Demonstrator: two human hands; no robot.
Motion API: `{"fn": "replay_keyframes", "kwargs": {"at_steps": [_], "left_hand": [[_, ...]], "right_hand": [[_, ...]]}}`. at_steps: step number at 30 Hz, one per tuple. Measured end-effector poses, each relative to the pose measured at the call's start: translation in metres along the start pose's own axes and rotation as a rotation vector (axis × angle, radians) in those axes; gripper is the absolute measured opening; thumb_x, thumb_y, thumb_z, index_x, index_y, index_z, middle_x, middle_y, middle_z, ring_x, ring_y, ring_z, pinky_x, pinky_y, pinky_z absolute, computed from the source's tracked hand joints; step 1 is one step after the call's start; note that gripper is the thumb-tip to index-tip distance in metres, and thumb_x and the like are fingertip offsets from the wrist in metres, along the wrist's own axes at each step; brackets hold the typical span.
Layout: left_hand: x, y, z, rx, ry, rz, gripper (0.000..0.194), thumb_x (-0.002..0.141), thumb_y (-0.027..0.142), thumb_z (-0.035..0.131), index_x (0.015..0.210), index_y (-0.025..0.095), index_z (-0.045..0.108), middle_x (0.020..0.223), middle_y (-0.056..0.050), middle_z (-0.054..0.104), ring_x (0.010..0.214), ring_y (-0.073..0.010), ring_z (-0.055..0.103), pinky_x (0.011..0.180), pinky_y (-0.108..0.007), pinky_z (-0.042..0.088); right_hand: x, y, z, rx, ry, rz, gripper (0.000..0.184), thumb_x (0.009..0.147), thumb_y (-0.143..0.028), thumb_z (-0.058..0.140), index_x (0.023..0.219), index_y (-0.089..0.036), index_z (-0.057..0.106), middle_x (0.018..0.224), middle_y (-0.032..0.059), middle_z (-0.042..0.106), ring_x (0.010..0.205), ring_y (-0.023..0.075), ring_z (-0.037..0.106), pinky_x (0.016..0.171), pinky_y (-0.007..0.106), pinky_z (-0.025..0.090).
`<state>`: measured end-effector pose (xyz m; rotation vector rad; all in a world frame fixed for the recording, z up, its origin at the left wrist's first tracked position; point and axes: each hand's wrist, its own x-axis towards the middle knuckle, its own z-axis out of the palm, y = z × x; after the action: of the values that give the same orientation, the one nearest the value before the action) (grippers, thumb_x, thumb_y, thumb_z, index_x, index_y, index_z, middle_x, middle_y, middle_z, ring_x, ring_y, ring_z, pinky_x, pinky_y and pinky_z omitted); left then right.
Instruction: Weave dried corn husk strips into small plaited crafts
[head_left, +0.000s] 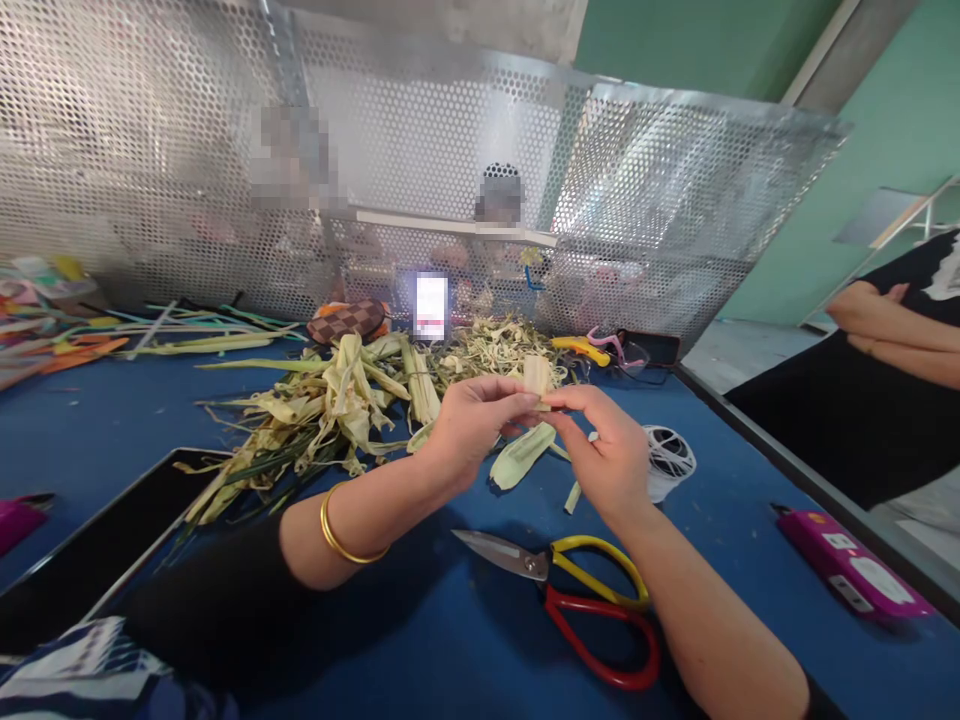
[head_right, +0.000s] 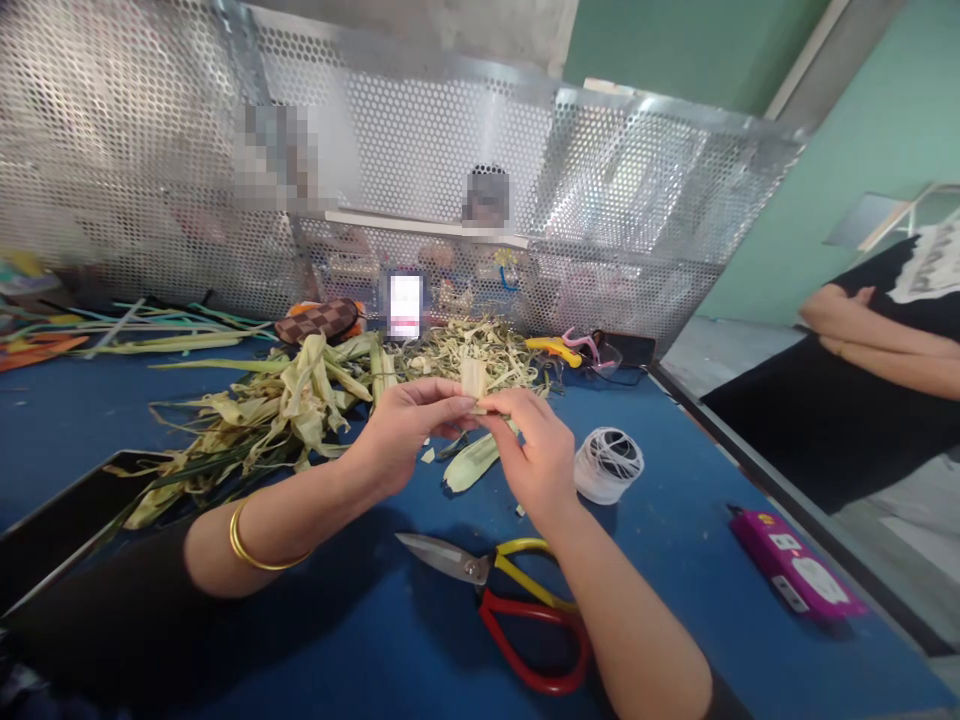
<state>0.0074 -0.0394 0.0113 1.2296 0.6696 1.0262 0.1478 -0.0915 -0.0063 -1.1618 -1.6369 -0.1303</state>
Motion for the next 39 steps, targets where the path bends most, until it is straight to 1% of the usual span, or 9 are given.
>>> {"fn": "replay_keyframes", "kwargs": {"at_steps": [7, 13, 19, 24, 27, 29, 33, 36, 39], "left_hand": [[0.000, -0.004, 0.001, -0.001, -0.029, 0.059, 0.011, 0.065, 0.026, 0.071, 0.067, 0.016, 0.068, 0.066, -0.001, 0.065, 0.064, -0.0108, 0.058, 0.059, -0.022, 0.045], [0.001, -0.010, 0.002, 0.026, -0.024, 0.153, 0.011, 0.065, 0.026, 0.073, 0.067, 0.015, 0.070, 0.065, -0.001, 0.067, 0.061, -0.0101, 0.057, 0.061, -0.022, 0.046], [-0.001, -0.011, 0.001, 0.037, -0.067, 0.139, 0.016, 0.064, 0.029, 0.073, 0.070, 0.014, 0.071, 0.067, -0.003, 0.068, 0.063, -0.0115, 0.059, 0.063, -0.024, 0.047], [0.000, -0.011, 0.003, 0.030, -0.048, 0.117, 0.015, 0.065, 0.029, 0.073, 0.066, 0.014, 0.070, 0.064, -0.002, 0.068, 0.061, -0.0106, 0.059, 0.063, -0.023, 0.047], [0.000, -0.009, 0.003, 0.016, -0.039, 0.070, 0.015, 0.066, 0.029, 0.071, 0.067, 0.015, 0.070, 0.064, -0.003, 0.068, 0.062, -0.0111, 0.059, 0.063, -0.023, 0.047], [0.000, -0.007, 0.002, 0.003, -0.027, 0.023, 0.016, 0.068, 0.030, 0.070, 0.066, 0.015, 0.069, 0.064, -0.003, 0.068, 0.062, -0.0110, 0.059, 0.061, -0.023, 0.045], [-0.002, -0.003, 0.001, -0.059, -0.040, -0.091, 0.015, 0.066, 0.030, 0.071, 0.066, 0.015, 0.068, 0.065, -0.003, 0.066, 0.065, -0.0118, 0.059, 0.062, -0.023, 0.045], [-0.002, -0.002, 0.000, -0.086, -0.051, -0.144, 0.015, 0.064, 0.029, 0.073, 0.067, 0.014, 0.069, 0.067, -0.004, 0.065, 0.067, -0.0122, 0.059, 0.062, -0.024, 0.045], [-0.001, -0.003, 0.000, -0.113, -0.067, -0.157, 0.014, 0.063, 0.027, 0.073, 0.067, 0.014, 0.069, 0.067, -0.005, 0.066, 0.066, -0.0120, 0.060, 0.064, -0.024, 0.046]], "right_hand": [[0.001, 0.000, 0.004, 0.143, 0.080, 0.065, 0.008, 0.081, -0.016, 0.061, 0.079, -0.023, 0.064, 0.085, 0.0018, 0.067, 0.084, 0.0174, 0.062, 0.080, 0.033, 0.048], [0.000, 0.000, 0.002, 0.166, 0.102, 0.201, 0.005, 0.078, -0.019, 0.064, 0.073, -0.021, 0.063, 0.079, 0.0011, 0.067, 0.080, 0.0177, 0.062, 0.075, 0.032, 0.048], [0.000, 0.002, 0.000, 0.117, 0.086, 0.255, 0.004, 0.077, -0.021, 0.063, 0.073, -0.020, 0.062, 0.076, 0.0010, 0.066, 0.076, 0.0170, 0.061, 0.071, 0.031, 0.047], [0.001, 0.003, 0.002, 0.119, 0.113, 0.276, 0.006, 0.075, -0.022, 0.065, 0.073, -0.020, 0.059, 0.071, -0.0007, 0.064, 0.067, 0.0151, 0.059, 0.064, 0.028, 0.047], [0.002, 0.002, 0.001, 0.119, 0.118, 0.223, 0.004, 0.077, -0.022, 0.064, 0.076, -0.021, 0.060, 0.072, -0.0008, 0.064, 0.068, 0.0150, 0.059, 0.064, 0.028, 0.048], [0.002, 0.001, 0.000, 0.086, 0.090, 0.118, 0.003, 0.080, -0.020, 0.062, 0.082, -0.022, 0.062, 0.078, 0.0002, 0.066, 0.074, 0.0160, 0.061, 0.069, 0.030, 0.049], [0.003, 0.000, -0.003, -0.009, 0.038, -0.090, 0.012, 0.083, -0.016, 0.057, 0.088, -0.023, 0.065, 0.086, 0.0037, 0.066, 0.084, 0.0187, 0.062, 0.077, 0.034, 0.049], [0.003, 0.001, -0.003, -0.041, 0.047, -0.122, 0.012, 0.084, -0.016, 0.057, 0.087, -0.024, 0.065, 0.085, 0.0044, 0.066, 0.083, 0.0190, 0.062, 0.075, 0.034, 0.050], [0.002, 0.002, -0.002, -0.021, 0.061, -0.091, 0.011, 0.084, -0.017, 0.058, 0.085, -0.025, 0.065, 0.084, 0.0034, 0.066, 0.082, 0.0186, 0.063, 0.076, 0.035, 0.051]]}}
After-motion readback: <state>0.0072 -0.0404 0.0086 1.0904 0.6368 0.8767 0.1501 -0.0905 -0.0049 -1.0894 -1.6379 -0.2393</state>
